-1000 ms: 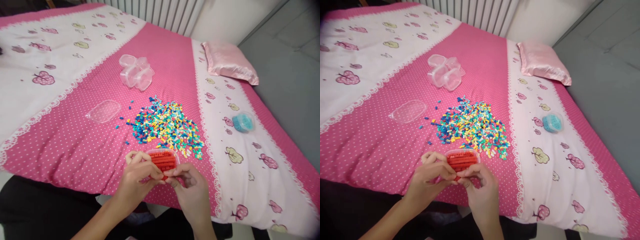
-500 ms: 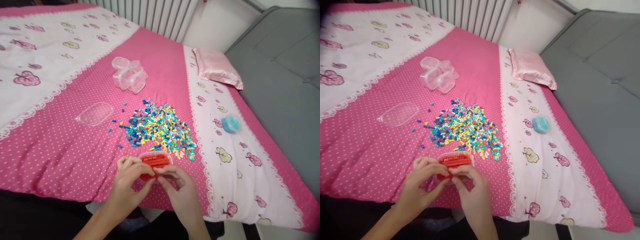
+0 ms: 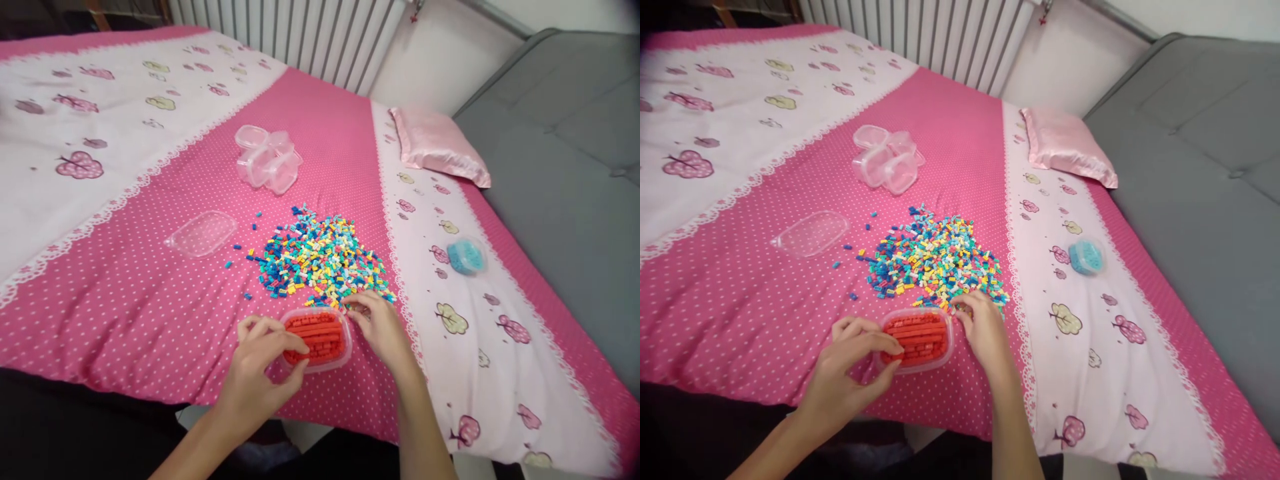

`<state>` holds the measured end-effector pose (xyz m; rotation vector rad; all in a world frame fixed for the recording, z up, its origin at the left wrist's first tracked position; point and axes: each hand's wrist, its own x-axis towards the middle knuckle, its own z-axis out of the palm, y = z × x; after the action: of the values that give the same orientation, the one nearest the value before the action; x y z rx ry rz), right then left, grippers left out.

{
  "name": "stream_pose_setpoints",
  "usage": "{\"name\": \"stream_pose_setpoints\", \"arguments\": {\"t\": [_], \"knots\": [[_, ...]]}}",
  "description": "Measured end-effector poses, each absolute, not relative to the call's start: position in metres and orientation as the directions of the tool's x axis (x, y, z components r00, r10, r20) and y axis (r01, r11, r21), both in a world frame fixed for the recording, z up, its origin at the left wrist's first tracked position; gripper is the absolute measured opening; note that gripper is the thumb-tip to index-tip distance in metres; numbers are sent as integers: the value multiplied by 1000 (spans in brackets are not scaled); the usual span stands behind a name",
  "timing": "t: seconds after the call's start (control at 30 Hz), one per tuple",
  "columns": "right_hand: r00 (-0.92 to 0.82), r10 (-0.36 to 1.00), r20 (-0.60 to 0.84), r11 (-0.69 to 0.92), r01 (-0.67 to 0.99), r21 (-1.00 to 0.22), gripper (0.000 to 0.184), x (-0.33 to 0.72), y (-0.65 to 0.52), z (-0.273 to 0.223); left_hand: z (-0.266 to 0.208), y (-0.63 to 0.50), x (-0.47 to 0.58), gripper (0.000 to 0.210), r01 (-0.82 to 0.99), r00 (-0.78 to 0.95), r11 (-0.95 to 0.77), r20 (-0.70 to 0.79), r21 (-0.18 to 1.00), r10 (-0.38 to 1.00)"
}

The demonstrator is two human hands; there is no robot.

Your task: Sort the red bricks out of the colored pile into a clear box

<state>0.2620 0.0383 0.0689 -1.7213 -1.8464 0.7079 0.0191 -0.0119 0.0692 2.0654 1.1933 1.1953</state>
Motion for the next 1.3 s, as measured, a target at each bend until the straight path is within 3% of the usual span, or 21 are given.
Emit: {"name": "stream_pose_setpoints", "arguments": {"t": [0.23,0.43,0.6,0.8,1.0,1.3], "knots": [[-96,995,16,79,705,-705,12,258,31,58,68,-9,20,15,463,284,-521,436,717,854],[-143,986,80,158,684,-712,17,253,51,87,67,-14,24,17,383,235,-477,416,791,879],[-386,919,73,357,742,-567,21,218,109,103,68,-18,23,21,352,246,-471,406,809,880],[-336,935,112,353,854,-383,31,175,179,86,65,-22,20,21,291,245,-458,397,840,884],[-467,884,-17,445,853,-272,18,141,195,78,65,-25,23,24,247,261,-445,383,861,886],[-396,908,-136,382,916,-121,31,128,197,68,71,-27,24,24,289,292,-409,328,865,899]]}}
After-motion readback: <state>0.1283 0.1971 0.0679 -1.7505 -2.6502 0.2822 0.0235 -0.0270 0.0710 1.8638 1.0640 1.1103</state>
